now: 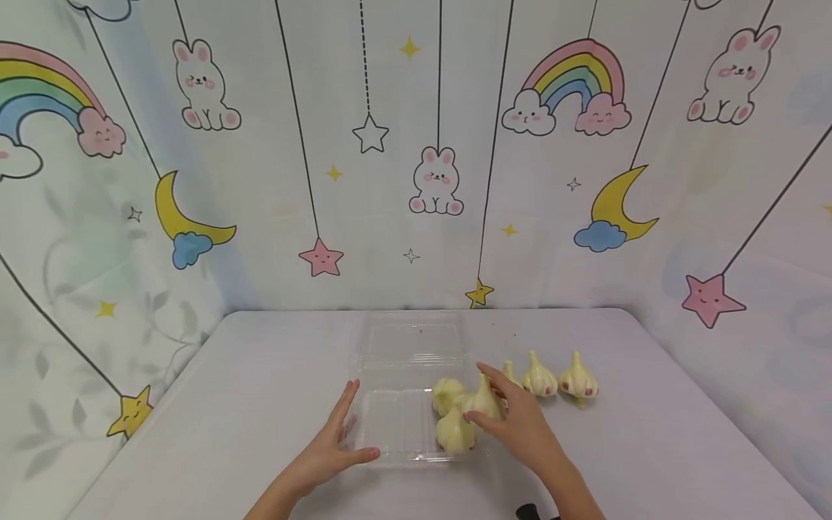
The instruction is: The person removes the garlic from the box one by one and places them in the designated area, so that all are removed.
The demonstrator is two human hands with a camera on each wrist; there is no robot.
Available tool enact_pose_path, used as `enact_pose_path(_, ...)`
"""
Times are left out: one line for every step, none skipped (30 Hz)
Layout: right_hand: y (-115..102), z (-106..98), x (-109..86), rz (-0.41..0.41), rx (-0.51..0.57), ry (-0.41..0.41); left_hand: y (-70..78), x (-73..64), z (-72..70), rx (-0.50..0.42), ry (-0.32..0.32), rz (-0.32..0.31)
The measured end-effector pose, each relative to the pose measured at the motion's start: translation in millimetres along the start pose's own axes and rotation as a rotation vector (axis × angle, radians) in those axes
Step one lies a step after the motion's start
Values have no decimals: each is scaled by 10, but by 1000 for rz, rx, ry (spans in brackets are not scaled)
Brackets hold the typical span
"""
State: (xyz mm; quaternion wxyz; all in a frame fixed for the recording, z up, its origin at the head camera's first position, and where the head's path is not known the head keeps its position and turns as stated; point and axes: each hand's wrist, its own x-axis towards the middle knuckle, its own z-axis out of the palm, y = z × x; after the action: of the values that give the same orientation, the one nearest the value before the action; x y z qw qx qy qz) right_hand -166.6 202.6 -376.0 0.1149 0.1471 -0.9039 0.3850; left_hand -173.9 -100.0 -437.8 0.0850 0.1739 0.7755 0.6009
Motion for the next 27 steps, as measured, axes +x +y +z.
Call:
enact_pose_path(9,-6,-6,4,2,-3,0,0,1,-1,0,-1)
enact_pose_path(19,-11,-12,11,3,-7,-1,1,2,-2,-1,-1)
enact_pose_path(29,-16,-18,18,6,-10,0,1,3,-2,-1,-2)
enact_pose_path(37,-22,-24,28,9,-11,0,2,3,-2,-1,-1)
enact_pose_path(44,-28,-30,37,13,-10,0,1,4,-2,-1,-1)
enact_pose_path(49,-35,-36,48,14,-11,1,1,4,-2,-2,0)
enact_pose_path(54,-43,-39,56,13,-12,1,1,4,-2,-2,1)
enact_pose_path(58,-50,-43,63,12,-11,1,1,4,-2,-2,1)
enact_pose_path(60,-58,-46,70,12,-11,1,1,4,-2,-2,2)
enact_pose_path(62,-68,-50,78,9,-10,2,1,3,-2,-2,3)
enact_pose_path(64,-78,-55,85,5,-10,2,1,3,-2,-2,3)
enact_pose_path(68,-88,-59,93,-2,-9,3,2,4,-1,-1,3)
enact_pose_path(72,-97,-62,100,-8,-8,3,2,4,-1,0,2)
enact_pose_path(77,-106,-66,103,-11,-5,2,2,5,0,0,2)
enact_pose_path(83,-115,-70,106,-17,-3,2,3,5,1,2,3)
enact_pose_path(91,-123,-77,109,-22,-2,1,4,6,1,4,3)
enact_pose_path(102,-131,-82,110,-26,0,-1,4,7,0,4,2)
enact_pose_path(115,-137,-86,108,-28,2,-4,5,7,0,5,1)
enact_pose_path(129,-142,-89,106,-27,5,-7,5,7,-1,6,1)
enact_pose_path(147,-146,-92,103,-30,6,-11,6,6,-1,8,1)
enact_pose_path(165,-150,-96,101,-35,6,-15,6,6,-2,10,1)
enact_pose_path(185,-155,-99,101,-36,7,-20,8,6,-3,11,1)
enact_pose_path(207,-158,-101,100,-41,10,-22,8,6,-2,12,1)
enact_pose_path(228,-161,-104,97,-43,11,-24,8,6,-2,11,2)
enact_pose_path(249,-163,-107,96,-48,11,-26,9,6,0,12,3)
enact_pose_path(269,-164,-109,97,-53,9,-24,8,5,0,10,5)
enact_pose_path(289,-164,-110,100,-57,4,-22,7,5,0,8,5)
